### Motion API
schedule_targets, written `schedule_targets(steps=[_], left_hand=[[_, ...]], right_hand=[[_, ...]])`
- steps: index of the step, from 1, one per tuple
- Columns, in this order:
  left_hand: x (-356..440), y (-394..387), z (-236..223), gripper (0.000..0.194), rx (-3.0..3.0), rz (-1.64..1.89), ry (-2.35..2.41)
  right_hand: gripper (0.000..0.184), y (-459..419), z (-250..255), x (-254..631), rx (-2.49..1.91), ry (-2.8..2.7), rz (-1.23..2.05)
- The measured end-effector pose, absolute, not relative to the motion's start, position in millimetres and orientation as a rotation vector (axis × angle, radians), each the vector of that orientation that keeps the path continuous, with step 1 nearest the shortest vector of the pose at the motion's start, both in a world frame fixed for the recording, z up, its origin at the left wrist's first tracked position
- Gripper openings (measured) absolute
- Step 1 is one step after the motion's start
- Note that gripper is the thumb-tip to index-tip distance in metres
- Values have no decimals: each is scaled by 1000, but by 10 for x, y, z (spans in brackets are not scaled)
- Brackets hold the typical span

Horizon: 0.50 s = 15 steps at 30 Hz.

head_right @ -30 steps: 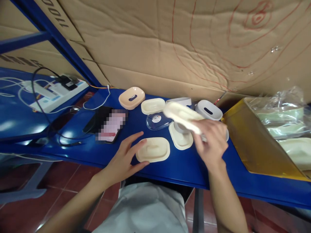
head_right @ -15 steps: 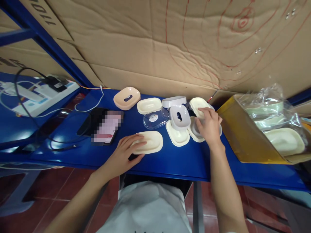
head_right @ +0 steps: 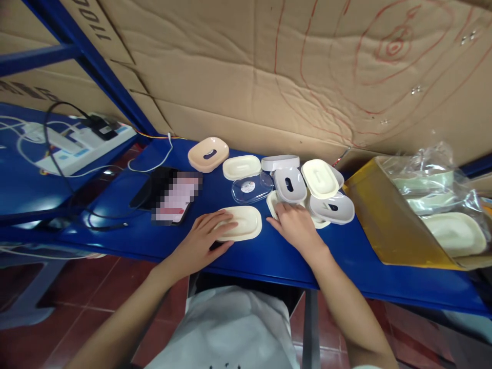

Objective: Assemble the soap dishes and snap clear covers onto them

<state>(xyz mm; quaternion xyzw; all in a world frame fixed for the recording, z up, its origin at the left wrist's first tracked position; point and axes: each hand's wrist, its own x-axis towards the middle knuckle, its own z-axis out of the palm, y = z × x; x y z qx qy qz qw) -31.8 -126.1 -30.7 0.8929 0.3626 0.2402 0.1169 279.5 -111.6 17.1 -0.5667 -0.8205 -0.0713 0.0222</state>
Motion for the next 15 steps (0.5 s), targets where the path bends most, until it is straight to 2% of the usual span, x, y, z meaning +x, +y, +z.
schedule_targets(steps=[5, 9, 15], left_hand=[[-313, -1261, -317, 38, 2635, 705, 1058], [-336, -1258, -286, 28, 2632, 726, 1033], [-377, -1244, -220, 25, 2529, 894, 1063]], right_hand=[[15, -1139, 274, 2865, -1734, -2542, 222], [18, -1183, 358, 2918, -1623, -2517, 560], [17, -1248, 380, 2950, -1551, -2525, 694]])
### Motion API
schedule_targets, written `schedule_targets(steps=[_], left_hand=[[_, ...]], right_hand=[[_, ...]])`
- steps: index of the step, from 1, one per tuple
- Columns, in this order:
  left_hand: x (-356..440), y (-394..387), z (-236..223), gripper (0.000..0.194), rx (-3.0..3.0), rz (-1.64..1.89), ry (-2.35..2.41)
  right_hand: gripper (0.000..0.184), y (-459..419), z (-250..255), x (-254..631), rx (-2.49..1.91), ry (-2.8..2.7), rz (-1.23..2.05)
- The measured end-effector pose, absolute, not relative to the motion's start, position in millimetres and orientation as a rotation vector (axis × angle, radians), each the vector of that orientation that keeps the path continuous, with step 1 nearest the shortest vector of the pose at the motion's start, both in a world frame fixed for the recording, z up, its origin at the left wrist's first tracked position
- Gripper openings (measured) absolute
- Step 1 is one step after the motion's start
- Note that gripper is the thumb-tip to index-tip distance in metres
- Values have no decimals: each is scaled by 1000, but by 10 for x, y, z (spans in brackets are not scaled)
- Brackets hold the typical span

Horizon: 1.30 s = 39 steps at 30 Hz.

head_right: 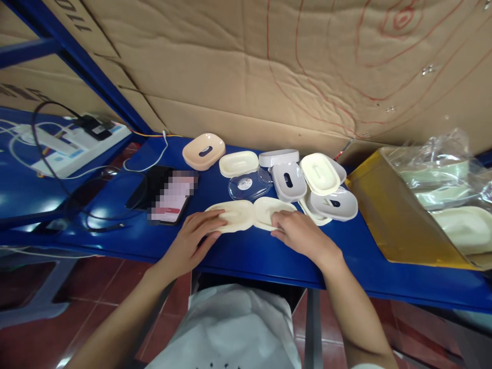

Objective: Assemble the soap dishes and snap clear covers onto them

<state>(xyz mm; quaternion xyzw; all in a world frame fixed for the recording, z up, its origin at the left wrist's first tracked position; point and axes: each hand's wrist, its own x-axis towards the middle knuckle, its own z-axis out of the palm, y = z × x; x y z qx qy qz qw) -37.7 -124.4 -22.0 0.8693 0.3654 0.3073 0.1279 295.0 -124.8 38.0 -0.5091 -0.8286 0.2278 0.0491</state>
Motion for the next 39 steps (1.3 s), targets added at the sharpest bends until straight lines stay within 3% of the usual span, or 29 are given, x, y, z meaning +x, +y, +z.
schedule_targets(steps=[8, 20, 24, 29, 39], left_hand=[[-361, -1248, -200, 24, 2528, 1049, 1162], [-334, -1249, -223, 19, 2502, 1140, 1474], [-314, -1255, -223, 16, 2462, 1082, 1560], [-279, -1280, -252, 15, 2486, 1094, 1769], [-244, -1294, -319, 23, 2583, 887, 1797]], right_hand=[[7, -1255, 311, 2861, -1292, -2605, 633], [22, -1264, 247, 2722, -1062, -2499, 305], [30, -1209, 262, 2769, -1262, -2393, -15], [56, -1107, 235, 2920, -1631, -2201, -235], [39, -1092, 143, 2964, -1835, -2220, -301]])
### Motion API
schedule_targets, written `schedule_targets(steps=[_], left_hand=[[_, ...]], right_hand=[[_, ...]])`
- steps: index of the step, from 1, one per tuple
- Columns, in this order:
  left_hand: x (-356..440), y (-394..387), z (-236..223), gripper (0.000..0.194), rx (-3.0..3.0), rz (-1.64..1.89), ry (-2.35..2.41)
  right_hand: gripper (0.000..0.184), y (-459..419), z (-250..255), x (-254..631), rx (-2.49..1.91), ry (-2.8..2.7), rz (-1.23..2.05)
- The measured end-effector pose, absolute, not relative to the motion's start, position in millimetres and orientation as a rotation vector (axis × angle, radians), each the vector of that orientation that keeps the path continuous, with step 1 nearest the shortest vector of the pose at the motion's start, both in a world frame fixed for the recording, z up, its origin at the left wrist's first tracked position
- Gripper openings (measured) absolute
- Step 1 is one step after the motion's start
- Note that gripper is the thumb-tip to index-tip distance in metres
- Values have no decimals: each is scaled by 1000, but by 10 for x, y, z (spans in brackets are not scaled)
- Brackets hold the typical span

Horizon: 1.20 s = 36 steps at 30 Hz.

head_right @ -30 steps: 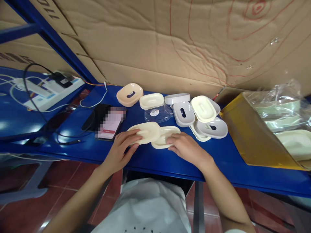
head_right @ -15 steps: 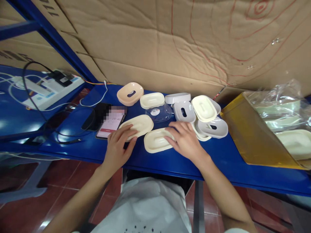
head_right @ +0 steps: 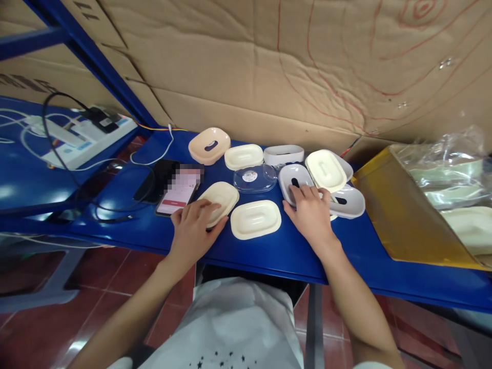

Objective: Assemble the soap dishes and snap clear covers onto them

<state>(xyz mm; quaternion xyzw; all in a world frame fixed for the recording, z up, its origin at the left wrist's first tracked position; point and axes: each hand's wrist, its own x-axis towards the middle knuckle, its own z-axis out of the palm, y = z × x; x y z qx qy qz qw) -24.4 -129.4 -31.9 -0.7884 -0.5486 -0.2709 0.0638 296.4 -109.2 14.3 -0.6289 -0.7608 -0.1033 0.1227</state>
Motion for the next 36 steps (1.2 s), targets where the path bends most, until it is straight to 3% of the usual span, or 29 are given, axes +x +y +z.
schedule_targets(steps=[7, 11, 21, 26, 36], left_hand=[[-258, -1343, -262, 30, -2536, -891, -1438], [-256, -1381, -211, 32, -2746, -701, -1215], [-269, -1309, -252, 43, -2684, -944, -1382], [-277, -1289, -279, 60, -2703, -972, -1484], [-298, -1257, -296, 53, -2831, -828, -1361]], right_hand=[[31, -1202, 368, 2879, -1612, -1975, 12], [29, -1287, 459, 2808, -1448, -1977, 49], [26, -1304, 383, 2770, -1090, -2445, 181], [25, -1289, 361, 2765, -1039, -2494, 227], [29, -1320, 368, 2675, -1017, -2572, 360]])
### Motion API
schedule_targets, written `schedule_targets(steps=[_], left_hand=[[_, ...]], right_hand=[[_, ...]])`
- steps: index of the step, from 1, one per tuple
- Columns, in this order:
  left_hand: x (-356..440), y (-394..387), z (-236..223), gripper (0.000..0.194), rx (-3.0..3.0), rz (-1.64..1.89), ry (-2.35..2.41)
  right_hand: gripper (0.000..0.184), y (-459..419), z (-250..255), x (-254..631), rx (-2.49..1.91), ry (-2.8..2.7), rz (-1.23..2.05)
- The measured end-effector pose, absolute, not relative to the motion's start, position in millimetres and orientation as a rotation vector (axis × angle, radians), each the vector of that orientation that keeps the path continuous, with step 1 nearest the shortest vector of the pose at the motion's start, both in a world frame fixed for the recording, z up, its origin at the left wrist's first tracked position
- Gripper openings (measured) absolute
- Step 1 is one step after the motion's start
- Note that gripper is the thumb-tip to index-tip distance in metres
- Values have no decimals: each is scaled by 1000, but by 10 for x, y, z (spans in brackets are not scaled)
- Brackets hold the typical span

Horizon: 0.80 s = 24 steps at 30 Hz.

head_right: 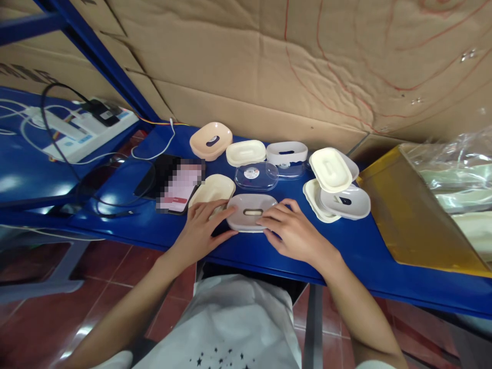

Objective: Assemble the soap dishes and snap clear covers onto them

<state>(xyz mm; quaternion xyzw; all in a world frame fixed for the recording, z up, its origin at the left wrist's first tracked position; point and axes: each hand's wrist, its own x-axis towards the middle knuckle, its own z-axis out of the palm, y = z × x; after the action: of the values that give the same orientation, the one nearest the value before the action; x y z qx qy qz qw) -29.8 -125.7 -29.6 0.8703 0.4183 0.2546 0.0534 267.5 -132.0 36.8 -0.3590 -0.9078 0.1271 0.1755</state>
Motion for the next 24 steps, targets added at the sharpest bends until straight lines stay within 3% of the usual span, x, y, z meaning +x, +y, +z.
schedule_targets(steps=[5, 15, 24], left_hand=[[-290, -1276, -254, 57, 2652, 782, 1265], [-273, -1297, -256, 45, 2765, 790, 1294], [-257, -1306, -238, 41, 2759, 803, 1242]], right_hand=[[21, -1339, 354, 2655, -1052, -2626, 320], [17, -1347, 255, 2562, -1045, -2787, -22], [20, -1282, 276, 2662, -953, -2543, 160]])
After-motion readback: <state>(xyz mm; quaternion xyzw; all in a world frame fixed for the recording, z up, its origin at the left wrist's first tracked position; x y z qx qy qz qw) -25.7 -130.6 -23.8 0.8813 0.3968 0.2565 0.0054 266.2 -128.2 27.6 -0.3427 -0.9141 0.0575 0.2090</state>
